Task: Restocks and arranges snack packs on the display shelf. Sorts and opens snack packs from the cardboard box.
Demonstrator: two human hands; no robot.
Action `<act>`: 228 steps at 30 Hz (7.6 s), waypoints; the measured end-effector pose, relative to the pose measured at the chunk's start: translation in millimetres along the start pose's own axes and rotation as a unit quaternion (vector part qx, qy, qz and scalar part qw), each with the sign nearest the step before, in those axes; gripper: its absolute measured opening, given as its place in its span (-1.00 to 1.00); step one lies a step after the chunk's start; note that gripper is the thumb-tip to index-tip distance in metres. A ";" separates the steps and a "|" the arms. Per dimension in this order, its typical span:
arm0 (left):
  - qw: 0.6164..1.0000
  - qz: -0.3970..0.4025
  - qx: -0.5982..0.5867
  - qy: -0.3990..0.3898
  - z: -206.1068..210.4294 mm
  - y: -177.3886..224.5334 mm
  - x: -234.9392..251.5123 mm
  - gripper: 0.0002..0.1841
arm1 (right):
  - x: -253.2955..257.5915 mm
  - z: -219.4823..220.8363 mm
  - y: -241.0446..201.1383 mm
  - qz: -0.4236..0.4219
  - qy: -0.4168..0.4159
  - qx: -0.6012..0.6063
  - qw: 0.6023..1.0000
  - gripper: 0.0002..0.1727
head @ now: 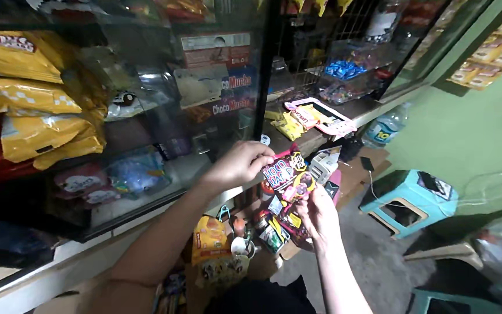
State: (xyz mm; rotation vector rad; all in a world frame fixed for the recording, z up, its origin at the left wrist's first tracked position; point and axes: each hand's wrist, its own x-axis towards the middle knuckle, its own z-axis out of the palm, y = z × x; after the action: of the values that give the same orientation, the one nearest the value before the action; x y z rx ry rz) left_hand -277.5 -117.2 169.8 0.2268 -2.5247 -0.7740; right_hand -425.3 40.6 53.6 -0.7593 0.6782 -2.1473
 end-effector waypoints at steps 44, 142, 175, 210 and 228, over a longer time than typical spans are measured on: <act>0.983 -0.080 -0.151 0.061 -4.7 37.1 6.2 -0.85 | 11.6 -2.5 -16.0 -0.065 -0.130 -0.091 0.985 -0.82; 0.844 -0.448 0.102 0.276 -177.3 -69.2 34.6 -0.51 | 76.1 117.0 66.1 -0.402 -0.214 -0.378 0.806 -0.78; 0.761 -0.483 0.285 0.328 -168.2 -68.6 50.7 -0.54 | 75.4 111.4 64.7 -0.382 -0.265 -0.407 0.786 -0.80; 0.779 -0.459 0.342 0.256 -149.1 -38.2 50.7 -0.61 | 70.4 100.5 64.1 -0.355 -0.292 -0.431 0.777 -0.83; 0.796 -0.451 0.335 0.224 -168.0 -54.9 46.6 -0.56 | 63.9 84.1 60.4 -0.321 -0.334 -0.462 0.756 -0.83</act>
State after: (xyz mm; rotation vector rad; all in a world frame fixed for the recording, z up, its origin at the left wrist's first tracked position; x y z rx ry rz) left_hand -233.7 -257.3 278.8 1.7147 -2.0156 -0.0182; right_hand -373.4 -63.2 90.0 -2.4479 1.1804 -1.7118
